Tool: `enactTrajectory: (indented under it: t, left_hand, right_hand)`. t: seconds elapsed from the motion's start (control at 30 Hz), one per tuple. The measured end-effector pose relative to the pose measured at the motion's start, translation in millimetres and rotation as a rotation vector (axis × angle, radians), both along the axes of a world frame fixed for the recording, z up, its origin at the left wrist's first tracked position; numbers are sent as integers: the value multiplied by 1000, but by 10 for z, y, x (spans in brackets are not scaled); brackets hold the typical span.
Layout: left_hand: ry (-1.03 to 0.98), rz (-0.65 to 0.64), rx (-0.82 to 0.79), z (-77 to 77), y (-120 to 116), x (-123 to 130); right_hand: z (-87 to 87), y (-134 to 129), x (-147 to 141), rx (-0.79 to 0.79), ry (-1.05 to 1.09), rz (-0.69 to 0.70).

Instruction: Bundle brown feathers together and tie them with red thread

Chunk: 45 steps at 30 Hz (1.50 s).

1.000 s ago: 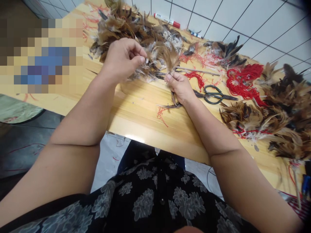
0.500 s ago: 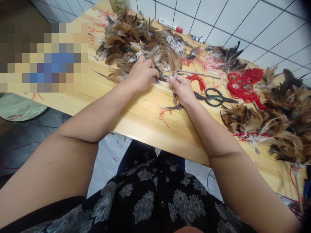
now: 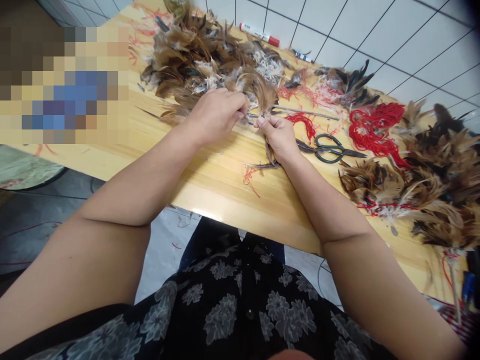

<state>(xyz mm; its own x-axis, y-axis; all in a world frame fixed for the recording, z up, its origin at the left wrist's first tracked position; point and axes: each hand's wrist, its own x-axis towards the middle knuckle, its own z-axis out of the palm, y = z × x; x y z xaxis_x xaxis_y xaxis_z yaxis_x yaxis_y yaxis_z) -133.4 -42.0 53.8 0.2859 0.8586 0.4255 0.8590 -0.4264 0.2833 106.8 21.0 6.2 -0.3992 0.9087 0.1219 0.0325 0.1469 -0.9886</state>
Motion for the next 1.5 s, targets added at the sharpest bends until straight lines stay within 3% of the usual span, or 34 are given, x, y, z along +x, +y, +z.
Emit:
enactTrajectory:
  t: [0.3, 0.6, 0.8, 0.87, 0.9, 1.0, 1.1, 1.23, 1.33, 1.43, 1.5]
  left_hand:
    - [47, -4, -3, 119, -73, 80]
    - [4, -50, 47, 19, -77, 161]
    - [-105, 111, 347, -175, 101, 86]
    - [-229, 279, 447, -203, 158, 29]
    - [-232, 308, 412, -195, 165, 0]
    - [-131, 158, 84, -102, 92, -48]
    - [-153, 40, -81, -16, -18, 4]
    - [-112, -87, -168, -41, -49, 157]
    - [-41, -113, -215, -89, -14, 200]
    - [-13, -60, -232, -95, 39, 106]
    - [-35, 45, -186, -74, 68, -28]
  right_hand:
    - [75, -49, -24, -8, -110, 41]
    - [50, -36, -20, -33, -98, 120]
    - [35, 12, 31, -81, 47, 83]
    - [61, 39, 53, -143, 86, 59]
    - [79, 48, 61, -178, 99, 46]
    - [143, 48, 67, -251, 110, 19]
    - [213, 11, 51, -263, 97, 1]
    - [285, -29, 29, -240, 62, 2]
    - [297, -30, 24, -203, 42, 12]
    - [277, -19, 19, -205, 59, -12]
    - [258, -15, 11, -217, 80, -26]
